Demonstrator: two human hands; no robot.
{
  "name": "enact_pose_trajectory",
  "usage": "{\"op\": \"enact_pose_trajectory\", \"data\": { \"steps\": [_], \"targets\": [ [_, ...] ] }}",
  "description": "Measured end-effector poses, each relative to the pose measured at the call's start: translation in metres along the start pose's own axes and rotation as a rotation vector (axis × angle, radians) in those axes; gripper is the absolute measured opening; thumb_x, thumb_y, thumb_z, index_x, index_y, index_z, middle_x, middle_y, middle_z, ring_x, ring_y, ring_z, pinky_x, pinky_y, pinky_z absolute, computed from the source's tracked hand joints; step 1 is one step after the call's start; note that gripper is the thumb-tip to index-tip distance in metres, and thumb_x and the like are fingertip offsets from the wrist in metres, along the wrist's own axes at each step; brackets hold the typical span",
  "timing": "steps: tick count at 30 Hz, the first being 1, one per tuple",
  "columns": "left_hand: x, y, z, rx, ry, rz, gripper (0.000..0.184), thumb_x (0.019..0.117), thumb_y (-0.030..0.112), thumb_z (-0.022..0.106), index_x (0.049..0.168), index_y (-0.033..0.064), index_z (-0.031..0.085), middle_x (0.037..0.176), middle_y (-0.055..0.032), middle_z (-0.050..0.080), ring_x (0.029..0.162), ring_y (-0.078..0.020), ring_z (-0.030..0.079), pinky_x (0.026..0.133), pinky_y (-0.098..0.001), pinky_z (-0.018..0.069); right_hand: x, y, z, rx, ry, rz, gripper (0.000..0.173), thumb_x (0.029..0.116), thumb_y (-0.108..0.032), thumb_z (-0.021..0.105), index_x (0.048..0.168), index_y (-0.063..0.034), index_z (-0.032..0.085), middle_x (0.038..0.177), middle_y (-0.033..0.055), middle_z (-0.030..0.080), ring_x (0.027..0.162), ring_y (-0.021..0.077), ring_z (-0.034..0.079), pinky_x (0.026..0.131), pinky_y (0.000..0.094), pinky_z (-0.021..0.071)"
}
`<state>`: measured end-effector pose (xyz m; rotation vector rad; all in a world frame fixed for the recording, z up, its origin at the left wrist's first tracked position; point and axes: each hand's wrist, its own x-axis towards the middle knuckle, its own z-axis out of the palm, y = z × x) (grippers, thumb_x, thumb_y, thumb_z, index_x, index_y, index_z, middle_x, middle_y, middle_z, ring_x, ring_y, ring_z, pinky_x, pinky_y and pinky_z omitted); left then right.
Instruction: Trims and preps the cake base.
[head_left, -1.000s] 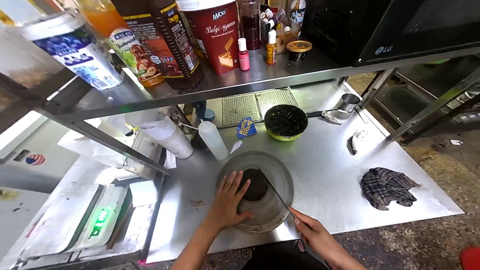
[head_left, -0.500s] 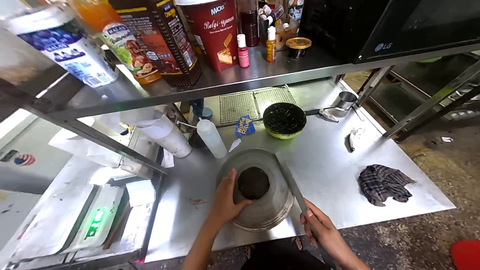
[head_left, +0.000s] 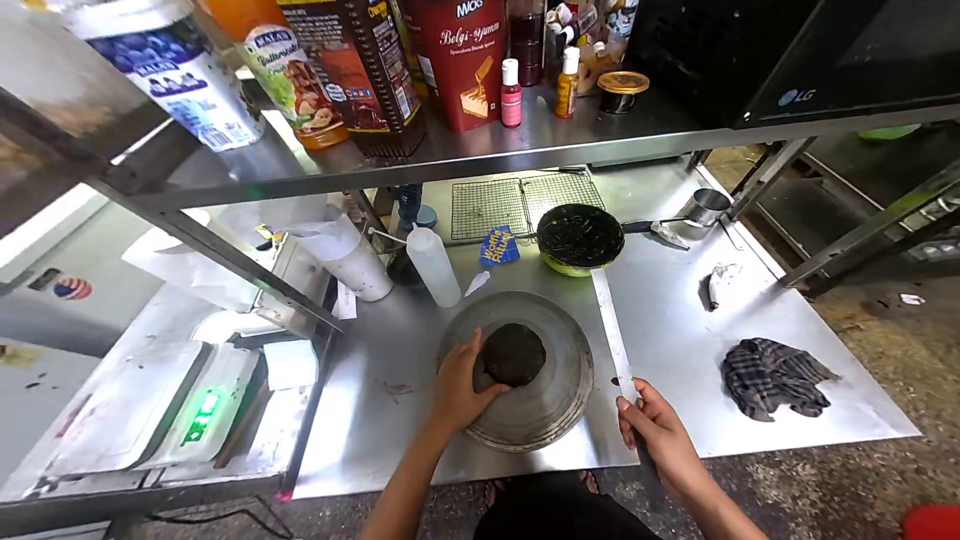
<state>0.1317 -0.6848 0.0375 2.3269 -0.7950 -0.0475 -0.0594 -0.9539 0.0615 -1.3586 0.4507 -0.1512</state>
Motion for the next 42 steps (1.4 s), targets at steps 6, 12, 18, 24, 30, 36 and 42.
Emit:
{"op": "enact_pose_trajectory", "data": {
  "steps": [6,12,18,24,30,36,42],
  "targets": [
    [0.004,-0.007,-0.012,-0.125,-0.094,0.008,0.12,0.0726,0.051,0.088,0.161,0.002,0.023,0.149,-0.0105,0.055,0.143,-0.0281,0.046,0.122,-0.0509,0.0304,0.018,-0.005,0.008,-0.151,0.028,-0.004,0.032,0.0937,-0.016,0.066,0.124,-0.0063,0.063,0.065,-0.0023,0.051,0.044,0.0048,0.04,0.041,0.0203,0.0349],
    [0.02,-0.004,-0.044,-0.21,-0.287,-0.022,0.099,0.0817,0.02,0.087,0.161,0.009,0.029,0.149,-0.0095,0.056,0.14,-0.0237,0.05,0.117,-0.0478,0.0395,0.068,-0.024,0.05,-0.534,-0.14,-0.045,0.026,0.1069,-0.017,0.048,0.125,-0.0071,0.064,0.114,0.0088,0.07,0.089,0.016,0.067,0.074,0.0359,0.0548],
    [0.02,-0.01,-0.035,-0.201,-0.155,0.038,0.069,0.0874,0.008,0.08,0.15,0.0052,0.05,0.137,-0.0099,0.065,0.129,-0.0232,0.06,0.113,-0.0467,0.0447,0.089,-0.027,0.07,-0.634,-0.191,-0.048,0.027,0.1089,-0.016,0.045,0.123,-0.0073,0.066,0.104,0.012,0.07,0.096,0.0228,0.068,0.088,0.0462,0.0543],
    [0.022,-0.023,-0.028,-0.225,-0.089,0.115,0.068,0.0832,0.01,0.084,0.145,0.0039,0.056,0.129,-0.0105,0.07,0.122,-0.0247,0.066,0.108,-0.0478,0.0482,0.093,-0.028,0.07,-0.542,-0.176,-0.02,0.024,0.1082,-0.013,0.046,0.12,-0.006,0.066,0.102,0.0088,0.07,0.089,0.0167,0.067,0.081,0.0373,0.0552],
    [0.018,-0.005,-0.032,-0.277,-0.04,0.143,0.077,0.0821,0.015,0.086,0.148,-0.0025,0.049,0.132,-0.0158,0.068,0.122,-0.0247,0.066,0.108,-0.0432,0.0495,0.083,-0.041,0.08,-0.26,-0.069,0.186,0.025,0.1106,-0.016,0.043,0.123,-0.0065,0.062,0.103,0.0085,0.07,0.075,0.0099,0.064,0.053,0.022,0.0412],
    [0.026,0.024,-0.06,-0.303,0.065,0.167,0.082,0.0839,0.011,0.083,0.154,-0.0002,0.041,0.132,-0.0164,0.068,0.12,-0.0306,0.066,0.103,-0.0484,0.0524,0.079,-0.088,0.084,-0.255,-0.034,0.11,0.026,0.1108,-0.016,0.042,0.122,-0.008,0.064,0.107,0.0065,0.073,0.083,0.0091,0.067,0.055,0.0209,0.0433],
    [0.026,0.009,-0.043,-0.359,0.06,0.094,0.085,0.0829,0.014,0.085,0.155,0.0025,0.041,0.129,-0.016,0.069,0.12,-0.0281,0.067,0.105,-0.0475,0.0522,0.088,-0.086,0.083,-0.279,-0.068,0.094,0.026,0.1109,-0.017,0.041,0.119,-0.009,0.065,0.105,0.0058,0.073,0.083,0.0084,0.068,0.054,0.0199,0.0421]
  ]
}}
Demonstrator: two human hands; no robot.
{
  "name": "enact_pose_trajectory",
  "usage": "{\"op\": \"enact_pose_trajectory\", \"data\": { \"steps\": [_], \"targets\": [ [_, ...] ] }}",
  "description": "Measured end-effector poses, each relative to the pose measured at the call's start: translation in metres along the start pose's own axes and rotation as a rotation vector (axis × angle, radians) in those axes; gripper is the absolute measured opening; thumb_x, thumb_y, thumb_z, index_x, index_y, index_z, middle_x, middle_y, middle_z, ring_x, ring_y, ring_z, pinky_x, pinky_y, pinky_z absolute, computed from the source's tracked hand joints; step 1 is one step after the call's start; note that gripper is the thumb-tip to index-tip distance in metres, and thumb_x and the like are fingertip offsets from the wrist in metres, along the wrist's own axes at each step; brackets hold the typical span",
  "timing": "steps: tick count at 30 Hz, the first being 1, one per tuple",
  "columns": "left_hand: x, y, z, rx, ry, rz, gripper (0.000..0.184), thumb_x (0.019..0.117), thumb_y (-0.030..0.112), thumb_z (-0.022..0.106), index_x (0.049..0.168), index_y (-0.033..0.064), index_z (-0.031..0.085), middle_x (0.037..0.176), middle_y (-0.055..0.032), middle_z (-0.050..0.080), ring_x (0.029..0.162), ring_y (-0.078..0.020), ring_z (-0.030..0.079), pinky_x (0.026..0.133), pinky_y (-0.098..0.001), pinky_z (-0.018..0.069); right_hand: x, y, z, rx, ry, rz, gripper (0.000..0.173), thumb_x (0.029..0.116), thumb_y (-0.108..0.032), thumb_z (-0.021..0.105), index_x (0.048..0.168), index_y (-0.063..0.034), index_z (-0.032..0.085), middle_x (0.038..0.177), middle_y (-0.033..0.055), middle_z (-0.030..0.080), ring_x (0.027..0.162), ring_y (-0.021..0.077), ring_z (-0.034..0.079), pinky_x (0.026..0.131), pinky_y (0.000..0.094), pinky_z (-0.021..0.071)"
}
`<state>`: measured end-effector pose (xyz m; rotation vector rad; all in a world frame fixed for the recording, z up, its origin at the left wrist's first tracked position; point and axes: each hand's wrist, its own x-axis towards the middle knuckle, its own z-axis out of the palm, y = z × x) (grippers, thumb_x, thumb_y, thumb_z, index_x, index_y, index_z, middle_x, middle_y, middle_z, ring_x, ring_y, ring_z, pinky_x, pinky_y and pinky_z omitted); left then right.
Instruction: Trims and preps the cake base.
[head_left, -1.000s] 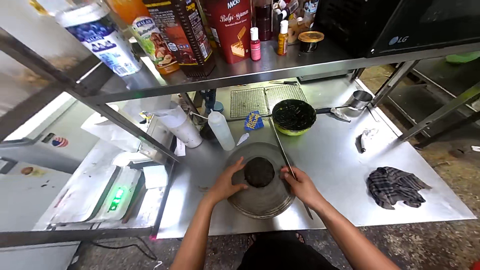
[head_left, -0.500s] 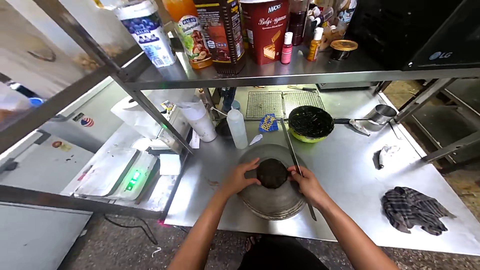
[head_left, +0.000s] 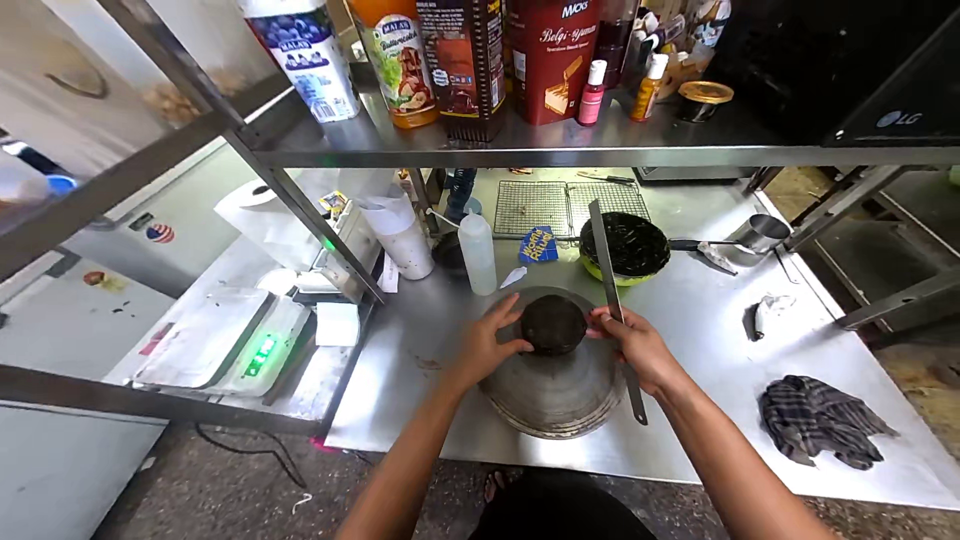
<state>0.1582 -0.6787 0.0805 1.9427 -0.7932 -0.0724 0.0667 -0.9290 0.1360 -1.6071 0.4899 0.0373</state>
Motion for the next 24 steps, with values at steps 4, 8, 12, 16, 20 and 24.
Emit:
{"op": "enact_pose_trajectory", "data": {
  "steps": [4,8,12,16,20,24],
  "targets": [
    [-0.009,-0.012,0.008,0.002,-0.024,-0.058,0.088,0.0807,0.019,0.088,0.154,0.0015,0.042,0.129,-0.0145,0.069,0.122,-0.0255,0.066,0.108,-0.0463,0.0501,-0.002,0.02,0.004,-0.005,-0.008,0.045,0.025,0.1106,-0.018,0.044,0.119,-0.0094,0.065,0.107,0.0056,0.073,0.083,0.0086,0.067,0.053,0.0202,0.0405],
    [-0.015,-0.017,0.014,0.044,-0.042,-0.051,0.087,0.0813,0.023,0.087,0.154,0.0027,0.043,0.13,-0.0124,0.07,0.123,-0.0241,0.065,0.109,-0.0463,0.0487,0.0,0.038,0.005,0.021,-0.01,0.067,0.025,0.1106,-0.016,0.043,0.119,-0.0069,0.064,0.106,0.0069,0.072,0.079,0.0081,0.066,0.05,0.0192,0.0394],
    [-0.019,-0.019,0.018,0.093,-0.067,-0.059,0.087,0.0826,0.028,0.086,0.155,0.0048,0.042,0.131,-0.0096,0.069,0.126,-0.0239,0.063,0.111,-0.0471,0.0459,-0.002,0.048,0.004,0.034,-0.016,0.076,0.023,0.1102,-0.015,0.044,0.119,-0.0054,0.064,0.104,0.0076,0.072,0.076,0.0066,0.066,0.049,0.0178,0.0389],
    [-0.024,-0.021,0.02,0.122,-0.072,-0.051,0.087,0.0846,0.03,0.084,0.156,0.0062,0.041,0.133,-0.0082,0.069,0.128,-0.0246,0.061,0.113,-0.0489,0.0424,-0.003,0.051,0.004,0.041,-0.006,0.075,0.024,0.1102,-0.014,0.043,0.118,-0.0052,0.064,0.104,0.0083,0.073,0.075,0.0068,0.066,0.048,0.0177,0.0377],
    [-0.024,-0.015,0.018,0.125,-0.093,-0.09,0.087,0.0858,0.03,0.083,0.157,0.0072,0.039,0.134,-0.0076,0.068,0.129,-0.0246,0.059,0.114,-0.0478,0.0416,-0.002,0.052,0.005,0.045,0.005,0.068,0.023,0.1098,-0.013,0.044,0.118,-0.0047,0.064,0.103,0.0079,0.073,0.075,0.0064,0.065,0.048,0.0174,0.0381],
    [-0.026,-0.016,0.02,0.116,-0.071,-0.078,0.086,0.0859,0.029,0.083,0.156,0.0059,0.04,0.134,-0.0088,0.068,0.129,-0.0265,0.06,0.113,-0.0491,0.0422,-0.001,0.054,0.005,0.011,-0.014,0.043,0.023,0.1095,-0.013,0.045,0.118,-0.0045,0.065,0.101,0.0075,0.072,0.072,0.0058,0.063,0.048,0.0177,0.0375]
  ]
}}
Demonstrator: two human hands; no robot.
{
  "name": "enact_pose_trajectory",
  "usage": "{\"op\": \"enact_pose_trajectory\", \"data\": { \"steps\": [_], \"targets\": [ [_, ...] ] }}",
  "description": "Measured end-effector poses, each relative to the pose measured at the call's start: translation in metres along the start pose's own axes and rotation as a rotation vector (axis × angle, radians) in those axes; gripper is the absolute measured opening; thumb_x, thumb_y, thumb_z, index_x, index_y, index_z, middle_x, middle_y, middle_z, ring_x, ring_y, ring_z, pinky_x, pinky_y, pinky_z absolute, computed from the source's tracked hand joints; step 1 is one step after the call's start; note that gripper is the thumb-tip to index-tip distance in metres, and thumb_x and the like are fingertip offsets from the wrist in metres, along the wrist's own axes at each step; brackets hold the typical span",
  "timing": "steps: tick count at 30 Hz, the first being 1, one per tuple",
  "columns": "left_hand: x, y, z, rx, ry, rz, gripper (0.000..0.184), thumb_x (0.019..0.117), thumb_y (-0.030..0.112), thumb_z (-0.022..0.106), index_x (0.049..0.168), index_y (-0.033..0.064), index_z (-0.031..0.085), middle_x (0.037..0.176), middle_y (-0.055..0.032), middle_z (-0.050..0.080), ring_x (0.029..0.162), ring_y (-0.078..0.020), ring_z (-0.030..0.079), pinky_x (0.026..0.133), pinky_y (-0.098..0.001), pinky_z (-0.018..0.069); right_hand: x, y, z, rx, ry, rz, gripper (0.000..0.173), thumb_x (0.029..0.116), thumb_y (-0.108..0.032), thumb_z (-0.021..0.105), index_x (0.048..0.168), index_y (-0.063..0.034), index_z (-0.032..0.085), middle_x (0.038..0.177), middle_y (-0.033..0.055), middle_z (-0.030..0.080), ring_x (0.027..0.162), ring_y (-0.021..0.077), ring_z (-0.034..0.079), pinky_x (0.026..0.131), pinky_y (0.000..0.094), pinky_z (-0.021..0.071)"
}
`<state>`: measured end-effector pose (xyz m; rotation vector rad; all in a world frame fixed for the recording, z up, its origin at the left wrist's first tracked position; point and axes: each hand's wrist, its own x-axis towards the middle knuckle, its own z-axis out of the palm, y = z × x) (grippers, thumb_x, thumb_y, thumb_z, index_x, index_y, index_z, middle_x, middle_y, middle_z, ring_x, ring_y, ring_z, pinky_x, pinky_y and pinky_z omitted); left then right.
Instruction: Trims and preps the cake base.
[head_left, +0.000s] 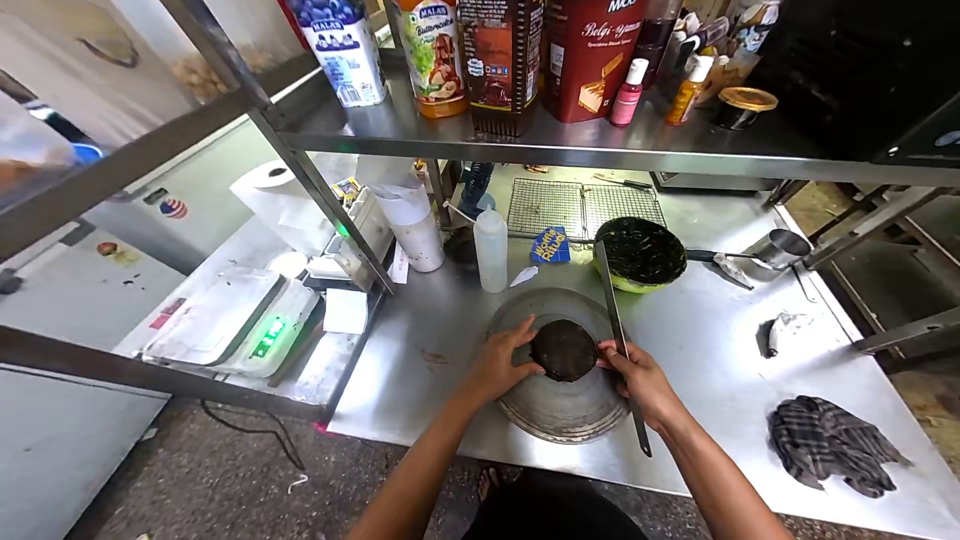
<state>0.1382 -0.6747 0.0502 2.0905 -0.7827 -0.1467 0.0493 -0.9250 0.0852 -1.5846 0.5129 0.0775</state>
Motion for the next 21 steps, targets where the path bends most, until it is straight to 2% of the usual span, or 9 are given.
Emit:
{"op": "enact_pose_trajectory", "data": {
  "steps": [6,10,13,16,19,21],
  "targets": [
    [-0.001,-0.004,0.001,-0.01,0.011,-0.003,0.086,0.0857,0.028,0.083,0.156,0.0053,0.04,0.134,-0.0101,0.068,0.128,-0.0278,0.061,0.113,-0.0501,0.0432,0.001,0.0,0.0,-0.094,-0.043,-0.044,0.023,0.1088,-0.013,0.046,0.12,-0.0049,0.065,0.098,0.0057,0.071,0.066,0.0048,0.058,0.048,0.0186,0.0361],
    [-0.001,-0.004,0.002,-0.011,0.012,0.005,0.084,0.0865,0.029,0.083,0.156,0.0048,0.04,0.133,-0.0106,0.068,0.127,-0.0285,0.061,0.112,-0.0507,0.0434,-0.001,-0.002,0.001,-0.07,-0.03,-0.011,0.024,0.1092,-0.013,0.045,0.121,-0.0049,0.064,0.1,0.0068,0.071,0.07,0.0049,0.061,0.049,0.0181,0.0369],
    [-0.001,0.004,-0.004,0.016,-0.02,-0.013,0.083,0.0871,0.027,0.082,0.156,0.0048,0.04,0.136,-0.0108,0.066,0.129,-0.0286,0.06,0.113,-0.0501,0.0426,0.0,-0.002,-0.001,-0.045,-0.026,0.003,0.024,0.1094,-0.013,0.045,0.121,-0.005,0.065,0.1,0.007,0.073,0.067,0.0045,0.061,0.047,0.0175,0.0362],
    [-0.006,0.004,-0.011,0.058,-0.024,-0.036,0.089,0.0838,0.031,0.085,0.157,0.0075,0.04,0.141,-0.0111,0.062,0.133,-0.027,0.056,0.114,-0.0484,0.0422,0.001,0.0,-0.005,-0.02,-0.017,0.014,0.025,0.11,-0.013,0.044,0.122,-0.0052,0.064,0.105,0.0086,0.075,0.074,0.0065,0.067,0.047,0.0177,0.039],
    [-0.017,-0.003,-0.011,0.108,-0.07,-0.039,0.097,0.0836,0.046,0.082,0.159,0.007,0.035,0.139,-0.0074,0.064,0.137,-0.0239,0.052,0.12,-0.0475,0.0332,0.0,0.003,-0.008,-0.013,0.008,0.011,0.026,0.1103,-0.015,0.043,0.122,-0.0059,0.064,0.107,0.0096,0.076,0.077,0.008,0.07,0.047,0.0182,0.0396],
    [-0.023,-0.004,-0.005,0.144,-0.097,-0.017,0.091,0.0864,0.05,0.077,0.157,0.0064,0.039,0.141,-0.0044,0.063,0.14,-0.0212,0.05,0.126,-0.0484,0.0209,-0.002,0.005,-0.011,-0.013,0.009,0.008,0.026,0.1102,-0.015,0.043,0.122,-0.0062,0.064,0.109,0.0092,0.076,0.076,0.0077,0.07,0.046,0.0182,0.0391]
  ]
}}
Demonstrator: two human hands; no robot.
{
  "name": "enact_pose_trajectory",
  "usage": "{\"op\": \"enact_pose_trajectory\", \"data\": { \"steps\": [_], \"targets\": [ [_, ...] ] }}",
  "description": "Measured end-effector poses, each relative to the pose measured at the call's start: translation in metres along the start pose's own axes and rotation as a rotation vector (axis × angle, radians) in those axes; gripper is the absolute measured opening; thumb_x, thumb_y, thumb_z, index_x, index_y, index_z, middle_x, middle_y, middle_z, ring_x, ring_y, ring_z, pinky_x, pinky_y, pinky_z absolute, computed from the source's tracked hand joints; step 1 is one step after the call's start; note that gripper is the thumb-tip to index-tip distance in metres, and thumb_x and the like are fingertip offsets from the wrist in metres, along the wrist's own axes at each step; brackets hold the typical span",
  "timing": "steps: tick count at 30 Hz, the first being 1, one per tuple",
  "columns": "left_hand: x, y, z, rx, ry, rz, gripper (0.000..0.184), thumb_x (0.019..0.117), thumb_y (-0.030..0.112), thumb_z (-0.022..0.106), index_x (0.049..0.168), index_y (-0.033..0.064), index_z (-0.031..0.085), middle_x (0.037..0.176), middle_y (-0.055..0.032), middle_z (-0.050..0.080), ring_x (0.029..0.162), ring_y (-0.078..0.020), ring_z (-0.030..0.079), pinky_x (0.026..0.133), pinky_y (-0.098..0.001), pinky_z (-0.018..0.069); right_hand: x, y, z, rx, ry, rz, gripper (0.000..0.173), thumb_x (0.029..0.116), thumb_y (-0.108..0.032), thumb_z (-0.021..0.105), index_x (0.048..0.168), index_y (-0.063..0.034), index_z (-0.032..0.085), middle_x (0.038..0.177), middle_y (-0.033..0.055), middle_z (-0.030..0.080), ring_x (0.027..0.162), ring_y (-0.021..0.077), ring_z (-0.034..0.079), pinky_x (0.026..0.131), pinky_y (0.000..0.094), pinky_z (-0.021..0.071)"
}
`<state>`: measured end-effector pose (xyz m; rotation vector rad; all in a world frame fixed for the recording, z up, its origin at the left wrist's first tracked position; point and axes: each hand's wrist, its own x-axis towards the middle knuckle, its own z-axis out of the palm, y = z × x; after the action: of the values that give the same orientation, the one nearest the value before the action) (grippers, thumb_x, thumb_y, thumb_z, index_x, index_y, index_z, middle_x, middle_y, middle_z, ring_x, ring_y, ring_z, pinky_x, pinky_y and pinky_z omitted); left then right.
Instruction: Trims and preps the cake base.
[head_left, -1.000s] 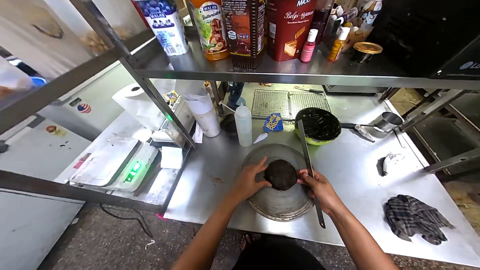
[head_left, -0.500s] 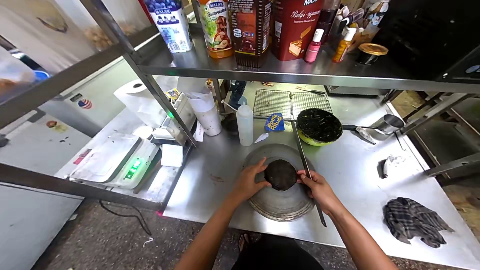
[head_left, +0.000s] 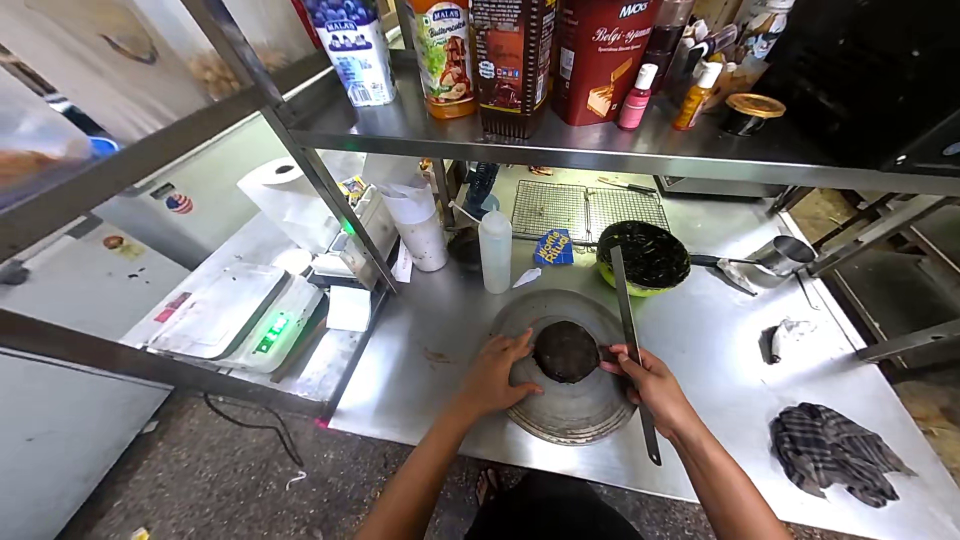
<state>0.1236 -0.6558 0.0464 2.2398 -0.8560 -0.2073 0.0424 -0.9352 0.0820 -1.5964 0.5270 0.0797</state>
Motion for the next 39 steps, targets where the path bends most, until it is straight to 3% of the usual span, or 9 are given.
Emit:
{"op": "enact_pose_trajectory", "data": {
  "steps": [7,9,11,13,19,24,27,32,39],
  "targets": [
    [-0.012,0.0,0.009,-0.028,0.076,0.061,0.063,0.0928,0.044,0.072,0.14,0.0042,0.059,0.133,-0.0045,0.068,0.133,-0.0195,0.057,0.126,-0.0532,0.0184,-0.005,0.007,-0.004,0.045,-0.014,-0.014,0.027,0.11,-0.014,0.042,0.124,-0.0065,0.064,0.113,0.009,0.076,0.077,0.0074,0.069,0.047,0.0182,0.0388],
    [-0.028,0.004,0.006,-0.13,0.09,0.144,0.061,0.0935,0.04,0.071,0.14,0.0022,0.06,0.111,-0.0056,0.076,0.114,-0.018,0.068,0.121,-0.0514,0.0308,-0.009,0.009,-0.007,0.053,-0.027,-0.015,0.028,0.1099,-0.014,0.041,0.124,-0.0068,0.064,0.116,0.0085,0.075,0.079,0.0075,0.069,0.048,0.018,0.0401],
    [-0.047,0.003,0.0,-0.378,0.114,0.243,0.05,0.0965,0.038,0.068,0.13,0.0014,0.067,0.087,-0.004,0.072,0.081,-0.0075,0.067,0.089,-0.0305,0.0549,-0.015,0.01,-0.013,0.057,-0.034,-0.017,0.028,0.1096,-0.014,0.042,0.124,-0.0069,0.064,0.117,0.0083,0.074,0.081,0.0086,0.07,0.048,0.0183,0.0408],
    [-0.06,0.004,-0.009,-0.539,0.213,0.223,0.039,0.0978,0.037,0.067,0.117,0.0026,0.071,0.079,0.0014,0.068,0.066,0.0032,0.057,0.065,-0.0172,0.0513,-0.021,0.014,-0.021,0.041,-0.045,-0.014,0.029,0.1092,-0.016,0.04,0.123,-0.0084,0.064,0.118,0.0063,0.074,0.086,0.0085,0.071,0.049,0.0184,0.0426],
    [-0.014,0.005,0.008,-0.018,0.392,-0.032,0.039,0.0908,0.02,0.071,0.126,0.0053,0.069,0.092,-0.0068,0.07,0.087,-0.0212,0.067,0.083,-0.0423,0.056,-0.021,0.024,-0.039,0.053,-0.021,-0.053,0.039,0.1114,-0.018,0.034,0.117,-0.0003,0.069,0.082,0.0042,0.068,0.07,0.0126,0.067,0.061,0.0266,0.0563],
    [-0.008,0.01,0.029,-0.189,0.513,-0.317,0.069,0.0954,0.033,0.065,0.15,-0.0034,0.043,0.155,-0.0263,0.041,0.145,-0.0402,0.039,0.119,-0.0553,0.0332,-0.005,0.036,-0.069,0.052,0.144,-0.154,0.024,0.1057,-0.013,0.051,0.124,-0.0003,0.061,0.069,0.0045,0.063,0.055,0.0126,0.061,0.051,0.0264,0.0537],
    [-0.002,0.006,0.039,-0.471,0.578,-0.519,0.072,0.1023,0.029,0.057,0.158,-0.0036,0.025,0.16,-0.0285,0.031,0.147,-0.0367,0.035,0.12,-0.0487,0.032,0.026,0.051,-0.101,0.125,0.217,-0.065,0.024,0.1063,-0.008,0.052,0.127,0.0009,0.059,0.092,0.0106,0.069,0.069,0.0166,0.068,0.057,0.0291,0.0569],
    [0.003,0.007,0.033,-0.498,0.579,-0.566,0.065,0.1051,0.029,0.051,0.157,-0.0027,0.029,0.157,-0.0291,0.036,0.144,-0.0358,0.041,0.118,-0.0475,0.0346,0.133,0.049,-0.15,0.357,0.48,0.086,0.035,0.1065,-0.033,0.056,0.123,-0.003,0.055,0.087,0.0057,0.063,0.053,0.0073,0.049,0.047,0.0224,0.0413],
    [0.009,0.003,0.027,-0.405,0.603,-0.695,0.058,0.1065,0.027,0.051,0.154,-0.0019,0.035,0.112,-0.0249,0.061,0.093,-0.0241,0.06,0.089,-0.0418,0.0502,0.263,0.03,-0.168,0.212,0.515,0.149,0.053,0.0954,-0.044,0.072,0.121,0.001,0.06,0.093,0.0121,0.064,0.065,0.0159,0.058,0.059,0.0322,0.0508]
  ]
}}
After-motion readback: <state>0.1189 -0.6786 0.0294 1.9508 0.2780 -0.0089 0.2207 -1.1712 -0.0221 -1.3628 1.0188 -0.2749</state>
